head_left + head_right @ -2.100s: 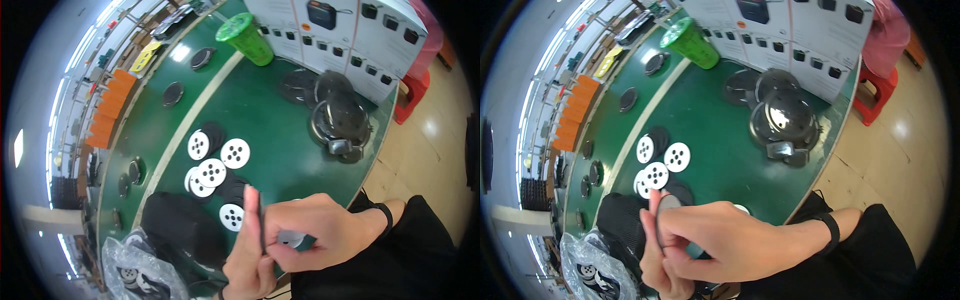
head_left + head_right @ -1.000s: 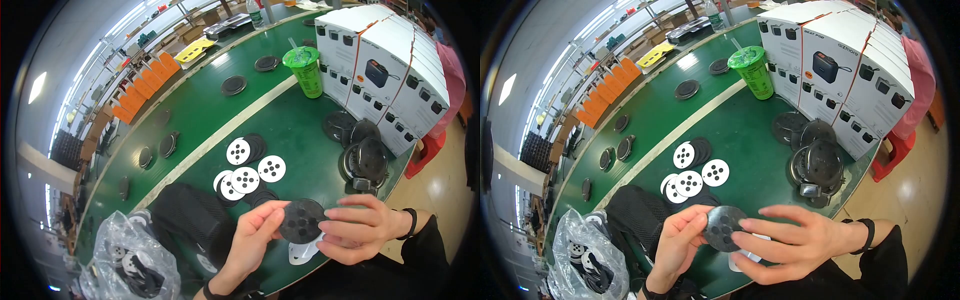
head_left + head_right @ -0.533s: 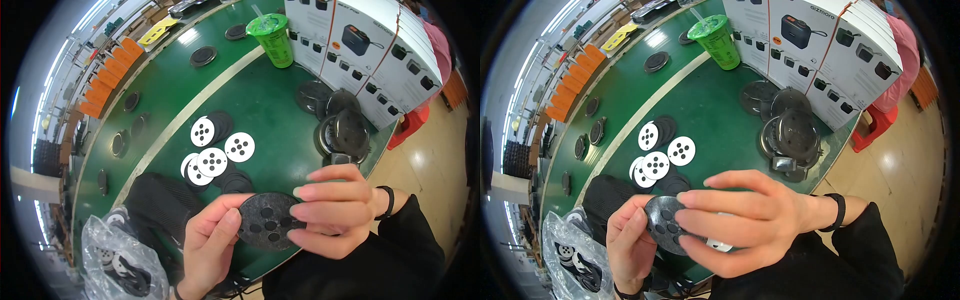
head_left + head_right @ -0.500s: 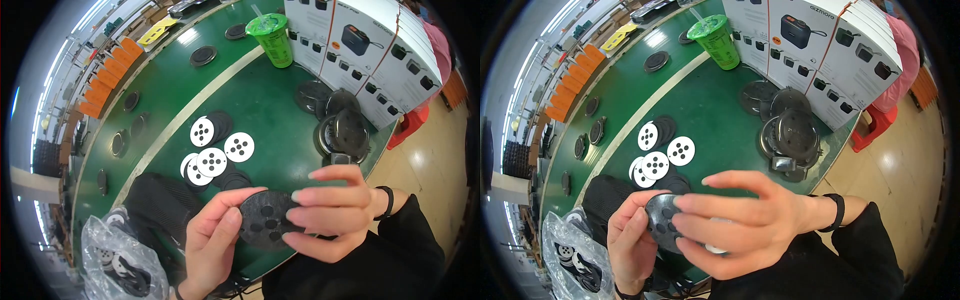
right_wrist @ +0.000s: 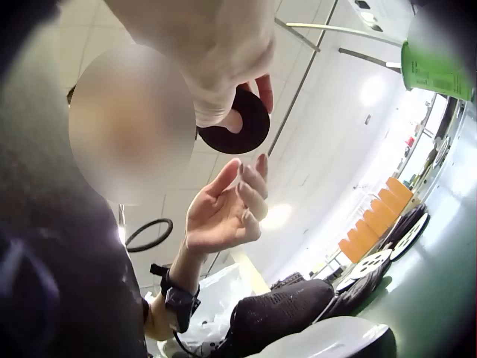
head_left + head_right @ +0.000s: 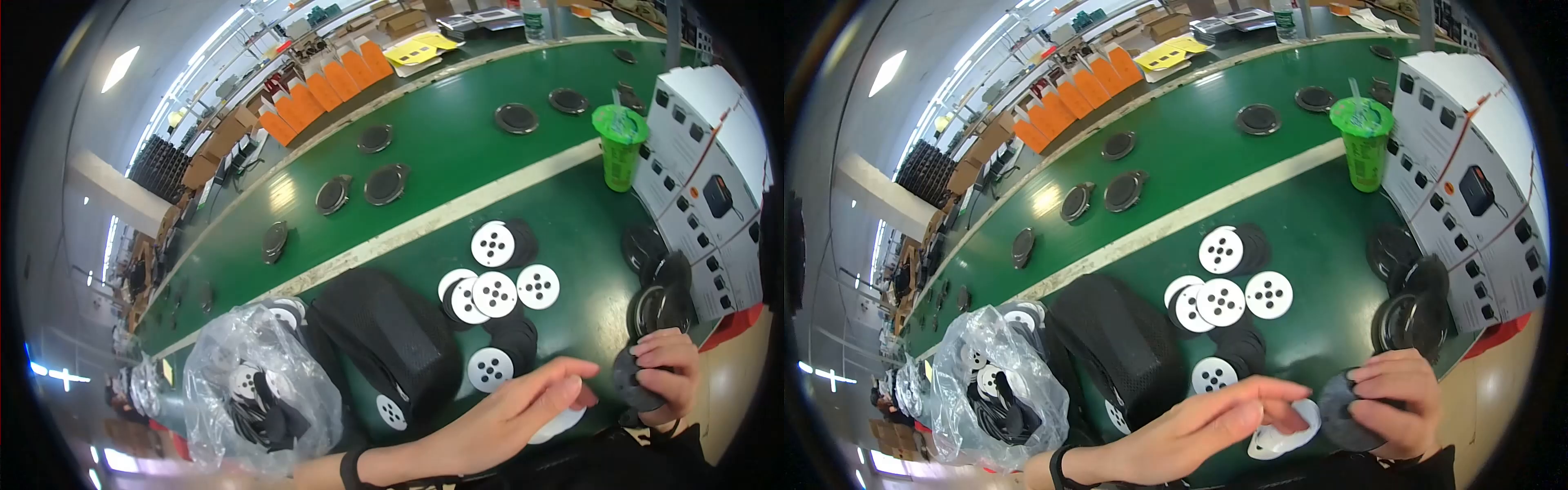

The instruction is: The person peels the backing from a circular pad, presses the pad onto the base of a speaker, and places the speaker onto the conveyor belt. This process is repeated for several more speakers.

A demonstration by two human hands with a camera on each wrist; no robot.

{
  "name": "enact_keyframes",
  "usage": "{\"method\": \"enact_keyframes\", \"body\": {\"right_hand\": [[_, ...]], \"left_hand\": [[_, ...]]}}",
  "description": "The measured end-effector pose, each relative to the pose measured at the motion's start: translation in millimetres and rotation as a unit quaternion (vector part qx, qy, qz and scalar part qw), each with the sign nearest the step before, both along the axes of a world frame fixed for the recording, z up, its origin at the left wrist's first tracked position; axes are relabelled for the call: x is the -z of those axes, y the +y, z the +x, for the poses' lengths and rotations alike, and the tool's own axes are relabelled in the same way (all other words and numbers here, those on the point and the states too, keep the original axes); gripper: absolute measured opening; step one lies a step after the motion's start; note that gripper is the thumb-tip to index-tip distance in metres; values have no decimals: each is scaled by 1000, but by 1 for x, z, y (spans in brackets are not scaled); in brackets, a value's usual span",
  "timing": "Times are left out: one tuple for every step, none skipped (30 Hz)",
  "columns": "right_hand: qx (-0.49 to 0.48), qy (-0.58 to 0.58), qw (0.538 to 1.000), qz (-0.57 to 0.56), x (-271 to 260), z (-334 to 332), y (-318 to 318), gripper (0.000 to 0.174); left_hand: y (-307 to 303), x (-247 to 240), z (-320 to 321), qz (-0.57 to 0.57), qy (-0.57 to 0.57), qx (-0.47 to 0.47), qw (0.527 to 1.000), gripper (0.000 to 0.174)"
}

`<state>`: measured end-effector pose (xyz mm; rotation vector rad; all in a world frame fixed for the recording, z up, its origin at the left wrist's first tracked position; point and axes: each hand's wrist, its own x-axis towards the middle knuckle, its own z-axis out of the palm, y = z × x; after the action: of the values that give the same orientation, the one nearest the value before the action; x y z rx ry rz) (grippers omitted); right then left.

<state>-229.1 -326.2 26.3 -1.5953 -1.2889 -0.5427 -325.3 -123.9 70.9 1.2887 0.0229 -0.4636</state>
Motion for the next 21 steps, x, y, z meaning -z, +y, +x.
{"method": "enact_keyframes", "body": {"right_hand": [[16, 49, 998, 37, 3, 1, 5, 16], [20, 70, 997, 35, 4, 3, 7, 16], [36, 82, 996, 25, 7, 5, 9, 16], [52, 95, 994, 15, 11, 6, 9, 16], [68, 107, 992, 3, 13, 7, 12, 16], [80, 107, 991, -8, 13, 9, 16, 13], [79, 113, 990, -12, 13, 11, 19, 13], [77, 118, 990, -16, 13, 13, 23, 12], [74, 124, 989, -20, 13, 15, 27, 11], [69, 132, 989, -14, 14, 18, 31, 10], [65, 141, 988, -8, 15, 19, 33, 10], [62, 150, 987, -3, 16, 20, 36, 10], [58, 155, 986, -5, 16, 22, 38, 10], [56, 160, 986, -8, 17, 23, 38, 10], [55, 164, 985, -11, 17, 24, 38, 11], [56, 171, 984, -11, 17, 24, 38, 11], [58, 179, 982, -9, 18, 24, 39, 12], [61, 185, 981, -6, 18, 23, 39, 12], [65, 187, 980, -3, 18, 23, 39, 13], [68, 189, 980, -1, 18, 22, 38, 13], [72, 191, 979, 1, 17, 21, 37, 13]], "left_hand": [[4, -2, 1, 38, -23, 8, 999, 40], [9, -8, -2, 166, -87, 24, 982, 30], [9, -20, -1, 296, -137, 53, 944, 31], [9, -32, 0, 422, -182, 79, 885, 33], [3, -23, -7, 565, -296, 61, 767, 27], [3, -21, -6, 623, -332, 25, 708, 33], [6, -19, -4, 622, -340, 18, 705, 33], [8, -17, -2, 621, -347, 9, 703, 33], [9, -17, 0, 621, -353, 1, 700, 33], [9, -20, 2, 638, -343, -3, 690, 30], [9, -21, 3, 641, -333, -14, 691, 30], [8, -21, 5, 644, -325, -23, 692, 29], [8, -20, 7, 646, -318, -32, 693, 28], [7, -18, 9, 654, -315, -42, 687, 26], [7, -16, 10, 665, -309, -19, 679, 26], [8, -16, 12, 676, -305, 4, 671, 26], [9, -16, 14, 686, -302, 29, 661, 26], [8, -16, 16, 675, -279, 35, 682, 24], [8, -18, 19, 663, -256, 42, 702, 23], [8, -19, 22, 650, -235, 50, 721, 23], [15, -26, 34, 635, -180, 118, 742, 24]]}}
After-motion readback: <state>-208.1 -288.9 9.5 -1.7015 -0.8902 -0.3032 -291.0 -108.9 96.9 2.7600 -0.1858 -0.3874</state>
